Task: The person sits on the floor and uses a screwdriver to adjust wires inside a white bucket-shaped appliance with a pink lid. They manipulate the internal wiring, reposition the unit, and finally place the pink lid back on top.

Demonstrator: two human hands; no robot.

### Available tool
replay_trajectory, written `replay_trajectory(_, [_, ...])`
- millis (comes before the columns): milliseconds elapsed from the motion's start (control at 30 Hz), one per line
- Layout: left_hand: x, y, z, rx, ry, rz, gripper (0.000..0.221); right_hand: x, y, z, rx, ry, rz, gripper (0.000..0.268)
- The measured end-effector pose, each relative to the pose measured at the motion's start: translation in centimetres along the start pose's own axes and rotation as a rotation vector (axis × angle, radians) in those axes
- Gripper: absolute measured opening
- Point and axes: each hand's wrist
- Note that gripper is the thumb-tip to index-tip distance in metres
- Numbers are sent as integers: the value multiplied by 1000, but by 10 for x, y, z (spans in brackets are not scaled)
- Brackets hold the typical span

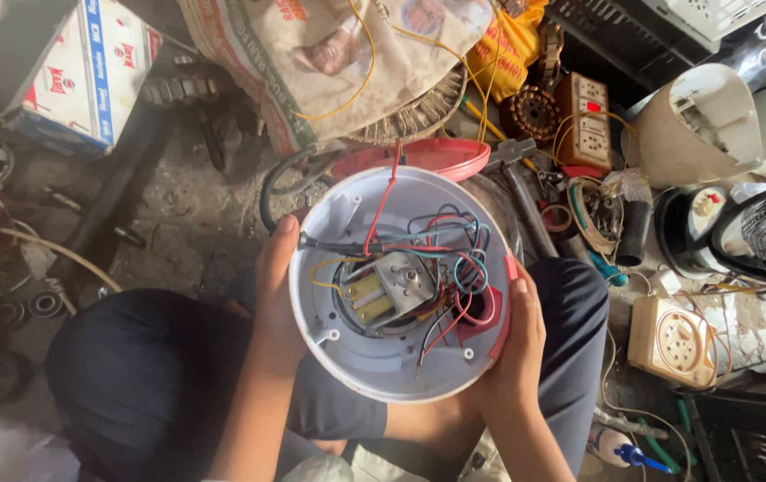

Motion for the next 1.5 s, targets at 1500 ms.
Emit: replay_trajectory(1500, [50, -100, -52, 202, 59, -202, 36, 100, -71, -19, -529, 278, -88, 49])
Point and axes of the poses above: each hand's wrist, its own y-axis away from the middle knuckle, its own x-axis out of the back of the hand, z = x × y, and after that the axes turned 8 degrees about -x, right-handed
